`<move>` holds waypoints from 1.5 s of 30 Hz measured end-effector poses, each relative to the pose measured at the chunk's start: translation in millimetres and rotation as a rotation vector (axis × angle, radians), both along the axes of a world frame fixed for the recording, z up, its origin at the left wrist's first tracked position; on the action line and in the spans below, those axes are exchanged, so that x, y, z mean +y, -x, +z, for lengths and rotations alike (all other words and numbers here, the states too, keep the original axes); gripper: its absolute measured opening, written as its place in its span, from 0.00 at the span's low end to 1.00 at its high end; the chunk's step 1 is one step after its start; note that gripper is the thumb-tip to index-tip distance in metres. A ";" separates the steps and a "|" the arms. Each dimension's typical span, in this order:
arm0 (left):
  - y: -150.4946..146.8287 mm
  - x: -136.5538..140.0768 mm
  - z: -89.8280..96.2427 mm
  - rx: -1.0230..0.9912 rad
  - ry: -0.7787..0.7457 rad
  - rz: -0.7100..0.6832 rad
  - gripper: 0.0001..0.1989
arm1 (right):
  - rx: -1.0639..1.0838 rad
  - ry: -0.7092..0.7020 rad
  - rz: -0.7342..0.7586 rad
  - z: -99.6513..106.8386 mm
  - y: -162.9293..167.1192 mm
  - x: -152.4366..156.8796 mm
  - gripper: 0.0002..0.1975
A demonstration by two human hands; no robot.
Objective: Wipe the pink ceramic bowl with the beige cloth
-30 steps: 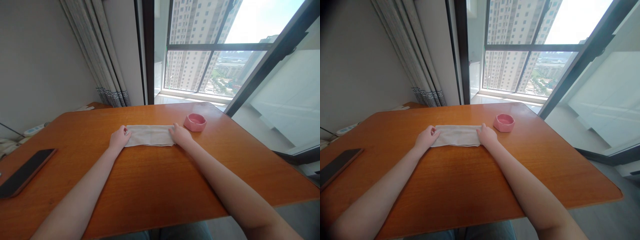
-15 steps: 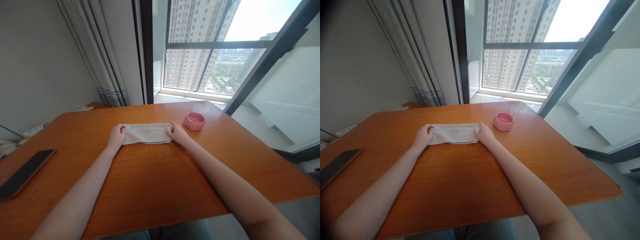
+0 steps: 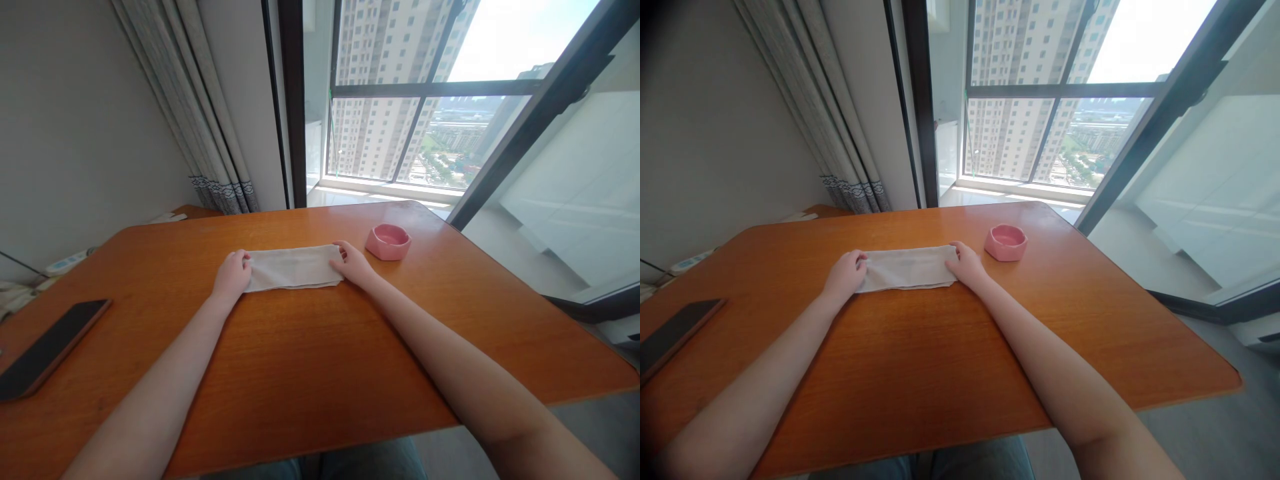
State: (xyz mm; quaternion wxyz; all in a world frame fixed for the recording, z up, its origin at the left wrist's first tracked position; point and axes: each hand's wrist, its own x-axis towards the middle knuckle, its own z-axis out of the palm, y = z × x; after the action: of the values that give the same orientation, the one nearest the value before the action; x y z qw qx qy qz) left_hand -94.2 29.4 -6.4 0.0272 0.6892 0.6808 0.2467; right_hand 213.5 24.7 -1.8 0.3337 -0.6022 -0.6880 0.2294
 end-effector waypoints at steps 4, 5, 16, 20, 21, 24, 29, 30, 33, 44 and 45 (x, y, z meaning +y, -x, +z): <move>0.0 0.3 -0.4 0.009 0.026 0.008 0.09 | -0.184 -0.017 0.031 9.8 0.6 -9.7 0.27; 0.1 0.5 -0.8 0.010 0.027 0.007 0.09 | -0.162 0.012 0.059 11.5 1.4 -11.5 0.29; 4.3 2.5 -3.2 0.069 0.024 0.047 0.11 | 0.068 0.381 0.114 17.3 3.4 -12.8 0.26; 2.9 0.2 -0.3 0.096 0.040 0.079 0.12 | -0.223 0.306 0.119 21.6 -2.2 -15.3 0.22; 2.5 -0.3 0.5 0.103 0.047 0.087 0.12 | -0.258 0.302 0.119 22.8 -2.5 -16.0 0.22; 1.7 -1.3 2.3 0.125 0.051 0.099 0.11 | -0.339 0.299 0.121 26.5 -1.8 -17.7 0.24; -1.4 -3.4 5.2 0.126 -0.007 0.118 0.11 | -0.404 0.222 0.142 31.7 -0.3 -19.9 0.22; -2.5 -4.4 6.2 0.122 -0.029 0.117 0.12 | -0.382 0.207 0.152 32.5 0.3 -20.4 0.21; -5.6 -7.7 9.3 0.097 -0.103 0.111 0.13 | -0.266 0.220 0.175 33.4 3.0 -21.9 0.20; 3.6 0.3 2.0 0.053 -0.076 0.068 0.15 | -0.305 0.345 0.293 29.1 8.4 -25.7 0.24; 4.1 0.5 1.8 0.058 -0.065 0.072 0.15 | -0.343 0.316 0.292 29.4 8.1 -25.3 0.23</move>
State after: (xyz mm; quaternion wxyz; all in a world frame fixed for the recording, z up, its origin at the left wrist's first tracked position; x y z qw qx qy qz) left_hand -98.3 29.9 -4.6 -0.0238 0.6717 0.6971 0.2494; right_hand 205.4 -0.6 27.7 0.0775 -0.5712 -0.7697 0.2745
